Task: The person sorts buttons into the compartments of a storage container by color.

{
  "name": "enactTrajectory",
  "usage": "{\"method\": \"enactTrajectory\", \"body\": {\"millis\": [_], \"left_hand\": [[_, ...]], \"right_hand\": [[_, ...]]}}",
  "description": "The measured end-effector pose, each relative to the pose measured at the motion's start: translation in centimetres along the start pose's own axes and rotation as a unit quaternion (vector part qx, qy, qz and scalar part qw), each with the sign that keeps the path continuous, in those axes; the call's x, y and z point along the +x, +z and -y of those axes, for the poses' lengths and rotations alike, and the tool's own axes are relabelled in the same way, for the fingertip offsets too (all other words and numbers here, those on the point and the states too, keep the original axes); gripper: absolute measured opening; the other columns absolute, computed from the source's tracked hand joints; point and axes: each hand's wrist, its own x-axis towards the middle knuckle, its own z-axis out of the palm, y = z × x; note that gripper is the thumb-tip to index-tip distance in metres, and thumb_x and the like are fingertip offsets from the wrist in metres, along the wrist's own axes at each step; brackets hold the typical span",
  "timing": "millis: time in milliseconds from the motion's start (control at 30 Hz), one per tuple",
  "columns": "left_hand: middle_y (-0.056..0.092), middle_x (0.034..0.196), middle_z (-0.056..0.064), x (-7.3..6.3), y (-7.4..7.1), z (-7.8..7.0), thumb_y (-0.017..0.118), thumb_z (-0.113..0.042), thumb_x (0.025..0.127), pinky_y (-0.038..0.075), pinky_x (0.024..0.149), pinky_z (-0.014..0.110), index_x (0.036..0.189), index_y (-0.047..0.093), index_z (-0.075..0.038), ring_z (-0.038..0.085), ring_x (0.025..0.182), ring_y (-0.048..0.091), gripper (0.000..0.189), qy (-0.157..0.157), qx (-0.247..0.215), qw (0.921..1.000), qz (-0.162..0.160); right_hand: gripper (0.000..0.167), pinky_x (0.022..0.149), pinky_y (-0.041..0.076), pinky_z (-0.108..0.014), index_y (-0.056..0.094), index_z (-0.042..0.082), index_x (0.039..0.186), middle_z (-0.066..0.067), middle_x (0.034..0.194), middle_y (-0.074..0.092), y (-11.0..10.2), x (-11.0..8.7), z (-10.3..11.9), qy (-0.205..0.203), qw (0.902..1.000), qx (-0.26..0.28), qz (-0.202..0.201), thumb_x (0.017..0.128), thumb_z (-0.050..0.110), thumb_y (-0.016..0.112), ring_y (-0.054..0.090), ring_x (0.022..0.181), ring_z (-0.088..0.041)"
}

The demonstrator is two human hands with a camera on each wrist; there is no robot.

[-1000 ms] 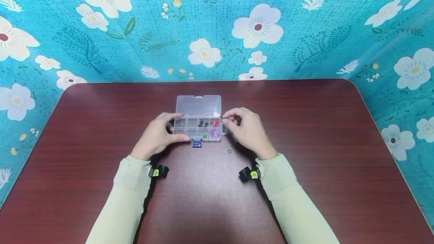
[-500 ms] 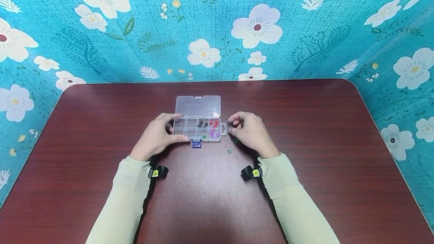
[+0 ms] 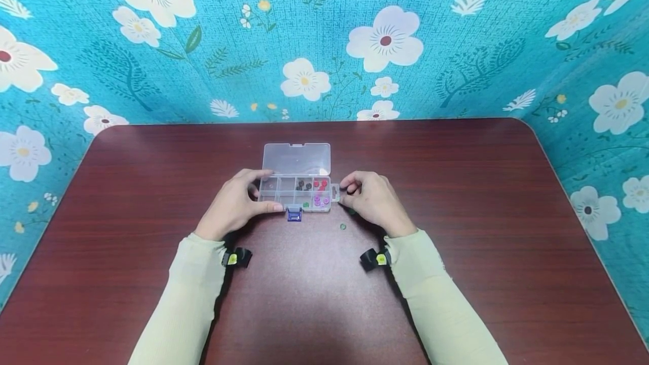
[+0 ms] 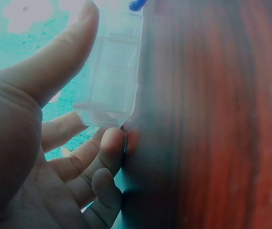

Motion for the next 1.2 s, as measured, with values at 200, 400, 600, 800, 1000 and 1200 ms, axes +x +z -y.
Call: {"method": "enactTrajectory", "body": {"millis": [200, 400, 600, 800, 1000, 1200], "left_hand": [[0.054, 0.097, 0.004, 0.02, 0.01, -0.03, 0.09, -0.047, 0.071, 0.042, 0.075, 0.036, 0.141, 0.06, -0.018, 0.019, 0.082, 0.052, 0.081, -0.001, 0.002, 1.0, 0.0], [0.054, 0.098, 0.004, 0.06, -0.03, -0.11, 0.09, -0.047, 0.072, 0.042, 0.075, 0.036, 0.141, 0.059, -0.018, 0.019, 0.083, 0.052, 0.081, -0.006, 0.005, 1.0, 0.003], [0.053, 0.098, 0.004, 0.07, -0.03, -0.12, 0.089, -0.048, 0.072, 0.041, 0.075, 0.036, 0.141, 0.059, -0.019, 0.019, 0.083, 0.052, 0.081, -0.01, 0.002, 0.9999, 0.006], [0.053, 0.097, 0.003, 0.05, 0.0, 0.02, 0.09, -0.047, 0.071, 0.041, 0.075, 0.036, 0.141, 0.059, -0.019, 0.019, 0.082, 0.052, 0.081, -0.009, 0.004, 0.9999, 0.003], [0.053, 0.096, 0.004, 0.03, 0.04, 0.07, 0.09, -0.048, 0.072, 0.041, 0.075, 0.036, 0.141, 0.059, -0.019, 0.019, 0.082, 0.052, 0.081, -0.008, 0.005, 0.9999, 0.003], [0.053, 0.096, 0.004, 0.04, 0.02, 0.06, 0.089, -0.049, 0.072, 0.041, 0.076, 0.036, 0.141, 0.059, -0.019, 0.019, 0.082, 0.051, 0.081, -0.007, 0.007, 0.9999, 0.004]], "right_hand": [[0.014, 0.074, 0.046, -0.035, 0.075, 0.013, 0.099, -0.002, 0.089, 0.065, 0.21, -0.05, -0.01, -0.006, 0.9998, -0.017, 0.003, 0.085, 0.013, 0.078, 0.059, 0.081, -0.018], [0.013, 0.075, 0.046, -0.035, 0.076, 0.013, 0.098, -0.002, 0.09, 0.066, 0.45, 0.04, 0.02, -0.007, 0.999, -0.044, 0.005, 0.085, 0.015, 0.078, 0.059, 0.083, -0.019], [0.009, 0.074, 0.047, -0.034, 0.076, 0.013, 0.093, -0.002, 0.089, 0.065, 0.71, 0.06, 0.04, -0.012, 0.9978, -0.065, 0.0, 0.084, 0.015, 0.078, 0.059, 0.082, -0.019], [0.007, 0.073, 0.047, -0.034, 0.077, 0.012, 0.091, -0.004, 0.09, 0.064, 0.86, 0.05, -0.03, -0.019, 0.998, -0.061, -0.004, 0.084, 0.012, 0.079, 0.059, 0.082, -0.019], [0.006, 0.072, 0.047, -0.033, 0.077, 0.011, 0.089, -0.004, 0.087, 0.065, 0.83, 0.13, -0.08, -0.024, 0.9977, -0.064, -0.004, 0.084, 0.011, 0.079, 0.059, 0.081, -0.018], [0.004, 0.073, 0.047, -0.033, 0.076, 0.011, 0.087, -0.004, 0.087, 0.064, 0.73, 0.27, -0.18, -0.02, 0.9981, -0.058, 0.004, 0.084, 0.011, 0.078, 0.058, 0.081, -0.019]]}}
